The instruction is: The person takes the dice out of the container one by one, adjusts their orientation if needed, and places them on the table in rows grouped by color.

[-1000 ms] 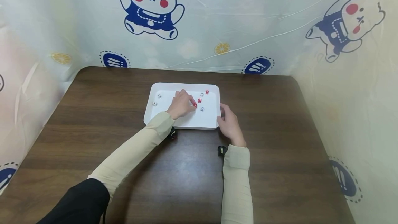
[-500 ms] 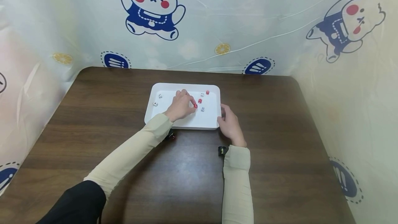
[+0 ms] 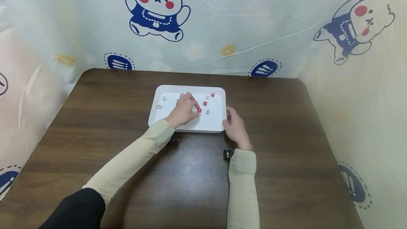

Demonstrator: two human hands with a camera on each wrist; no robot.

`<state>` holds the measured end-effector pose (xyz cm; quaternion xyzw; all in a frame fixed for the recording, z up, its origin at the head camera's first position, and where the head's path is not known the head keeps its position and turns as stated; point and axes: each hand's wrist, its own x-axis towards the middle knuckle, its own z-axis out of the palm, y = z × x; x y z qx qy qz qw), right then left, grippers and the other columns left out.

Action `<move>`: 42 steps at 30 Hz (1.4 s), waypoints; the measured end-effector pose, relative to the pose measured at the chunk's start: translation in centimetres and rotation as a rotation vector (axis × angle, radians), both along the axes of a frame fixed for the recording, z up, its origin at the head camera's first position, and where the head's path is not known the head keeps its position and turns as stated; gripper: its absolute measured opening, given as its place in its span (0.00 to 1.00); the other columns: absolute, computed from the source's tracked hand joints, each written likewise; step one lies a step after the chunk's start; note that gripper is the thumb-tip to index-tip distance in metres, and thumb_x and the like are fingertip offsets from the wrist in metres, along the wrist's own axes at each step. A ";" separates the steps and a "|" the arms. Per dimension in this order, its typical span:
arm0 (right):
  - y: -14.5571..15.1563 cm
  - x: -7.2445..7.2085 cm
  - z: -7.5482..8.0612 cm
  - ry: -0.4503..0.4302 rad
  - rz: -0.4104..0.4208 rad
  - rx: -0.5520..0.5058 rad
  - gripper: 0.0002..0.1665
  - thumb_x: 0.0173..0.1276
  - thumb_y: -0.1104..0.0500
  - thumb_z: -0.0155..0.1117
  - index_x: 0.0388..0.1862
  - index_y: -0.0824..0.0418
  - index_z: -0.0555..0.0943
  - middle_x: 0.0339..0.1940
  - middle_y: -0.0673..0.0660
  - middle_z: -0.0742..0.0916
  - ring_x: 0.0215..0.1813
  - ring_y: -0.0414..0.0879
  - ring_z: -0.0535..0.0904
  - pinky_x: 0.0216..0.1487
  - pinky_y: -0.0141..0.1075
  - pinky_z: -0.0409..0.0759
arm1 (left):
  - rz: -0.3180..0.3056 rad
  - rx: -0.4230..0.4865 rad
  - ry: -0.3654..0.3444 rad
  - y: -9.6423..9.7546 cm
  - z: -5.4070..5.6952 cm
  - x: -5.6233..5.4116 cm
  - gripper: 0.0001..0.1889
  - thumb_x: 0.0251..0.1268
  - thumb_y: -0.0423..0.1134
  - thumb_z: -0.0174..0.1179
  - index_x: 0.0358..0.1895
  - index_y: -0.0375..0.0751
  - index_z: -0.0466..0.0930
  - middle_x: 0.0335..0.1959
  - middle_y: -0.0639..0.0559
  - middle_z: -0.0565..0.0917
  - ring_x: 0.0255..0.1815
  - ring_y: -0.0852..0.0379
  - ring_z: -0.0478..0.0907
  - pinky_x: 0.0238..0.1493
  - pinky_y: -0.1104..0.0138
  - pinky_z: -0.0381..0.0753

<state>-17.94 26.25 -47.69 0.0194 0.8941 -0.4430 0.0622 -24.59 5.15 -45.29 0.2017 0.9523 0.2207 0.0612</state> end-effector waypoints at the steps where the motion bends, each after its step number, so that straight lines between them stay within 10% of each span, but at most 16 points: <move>1: 0.0 0.0 0.0 0.000 -0.001 0.000 0.31 0.72 0.63 0.49 0.73 0.62 0.60 0.59 0.68 0.78 0.50 0.58 0.79 0.53 0.49 0.76 | 0.000 0.005 -0.001 -0.1 0.0 0.1 0.08 0.56 0.38 0.65 0.38 0.39 0.86 0.47 0.45 0.73 0.51 0.47 0.63 0.55 0.56 0.67; 42: -0.1 0.1 0.1 0.001 -0.002 0.002 0.31 0.72 0.63 0.49 0.73 0.62 0.61 0.57 0.68 0.79 0.49 0.58 0.79 0.51 0.47 0.76 | -0.071 0.183 0.042 -3.6 0.0 5.9 0.03 0.53 0.39 0.64 0.31 0.47 0.85 0.41 0.50 0.72 0.48 0.49 0.63 0.52 0.57 0.66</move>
